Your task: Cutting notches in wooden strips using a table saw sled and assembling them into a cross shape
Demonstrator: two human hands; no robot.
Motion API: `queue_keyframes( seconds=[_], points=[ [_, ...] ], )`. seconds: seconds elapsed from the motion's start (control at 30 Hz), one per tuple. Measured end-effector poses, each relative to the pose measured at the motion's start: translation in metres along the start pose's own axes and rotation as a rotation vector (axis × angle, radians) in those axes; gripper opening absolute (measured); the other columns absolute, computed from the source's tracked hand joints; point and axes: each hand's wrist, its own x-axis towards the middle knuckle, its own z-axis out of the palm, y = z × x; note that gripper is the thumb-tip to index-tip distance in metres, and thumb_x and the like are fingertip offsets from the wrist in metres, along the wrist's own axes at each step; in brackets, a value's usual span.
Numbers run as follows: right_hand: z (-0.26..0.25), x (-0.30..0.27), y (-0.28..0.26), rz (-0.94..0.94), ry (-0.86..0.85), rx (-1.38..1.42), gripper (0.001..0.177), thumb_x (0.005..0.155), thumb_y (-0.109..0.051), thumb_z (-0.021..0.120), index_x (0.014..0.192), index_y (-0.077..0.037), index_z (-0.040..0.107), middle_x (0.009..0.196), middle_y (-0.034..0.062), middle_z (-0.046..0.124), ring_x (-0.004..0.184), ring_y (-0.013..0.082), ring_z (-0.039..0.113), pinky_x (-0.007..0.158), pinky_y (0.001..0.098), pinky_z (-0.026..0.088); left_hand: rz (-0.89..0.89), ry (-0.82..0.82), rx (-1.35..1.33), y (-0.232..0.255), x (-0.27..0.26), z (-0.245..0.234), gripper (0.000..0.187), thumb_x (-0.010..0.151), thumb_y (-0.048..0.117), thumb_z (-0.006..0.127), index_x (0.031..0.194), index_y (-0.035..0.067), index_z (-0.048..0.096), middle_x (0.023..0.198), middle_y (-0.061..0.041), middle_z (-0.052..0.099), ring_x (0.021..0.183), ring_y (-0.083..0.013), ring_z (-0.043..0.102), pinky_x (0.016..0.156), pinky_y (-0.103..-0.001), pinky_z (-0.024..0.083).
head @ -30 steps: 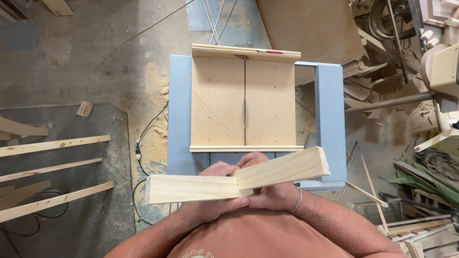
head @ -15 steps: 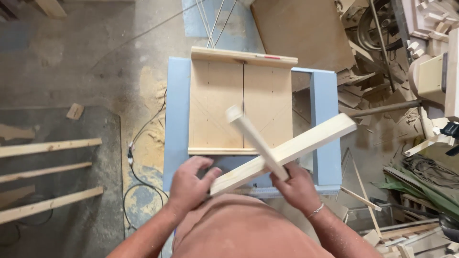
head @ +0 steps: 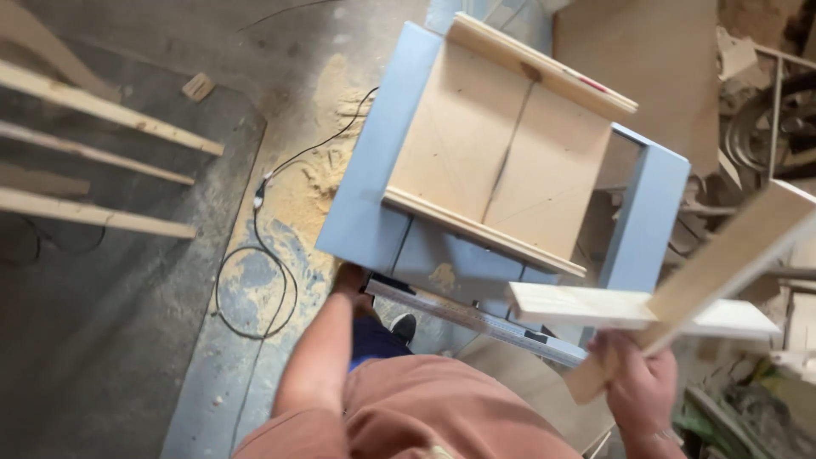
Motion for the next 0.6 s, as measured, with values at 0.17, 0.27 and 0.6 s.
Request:
queue_keyframes(
  seconds=[0.17,0.27,0.6],
  points=[
    [-0.012,-0.024,0.013,-0.049,-0.009,-0.044,0.017,0.104,-0.009,0.059,0.092,0.003,0.065,0.078,0.0153,0.065,0.068,0.0201,0.061,0.062,0.0328,0.051,0.004,0.112,-0.275,0.051,0.015,-0.022,0.044,0.094,0.019,0.048,0.136,0.018,0.061,0.137,-0.014,0.062,0.125,-0.0372,0.058,0.1,-0.047,0.053],
    [-0.02,-0.03,0.024,-0.054,-0.009,-0.094,0.019,0.102,-0.013,0.058,0.089,0.001,0.062,0.073,0.0158,0.061,0.061,0.0205,0.056,0.055,0.0308,0.045,0.024,0.21,-0.465,0.071,-0.001,-0.008,0.048,0.093,0.008,0.048,0.139,0.018,0.058,0.142,-0.012,0.058,0.131,-0.0352,0.053,0.105,-0.046,0.052],
    [0.022,-0.069,-0.023,-0.004,-0.145,-0.302,0.012,0.106,-0.01,0.064,0.102,0.001,0.063,0.085,0.0163,0.066,0.082,0.0247,0.061,0.076,0.042,0.054,0.217,0.528,-0.795,0.092,-0.033,-0.009,0.079,0.091,-0.03,0.048,0.152,0.019,0.049,0.16,-0.006,0.046,0.152,-0.0283,0.035,0.12,-0.042,0.046]
  ],
)
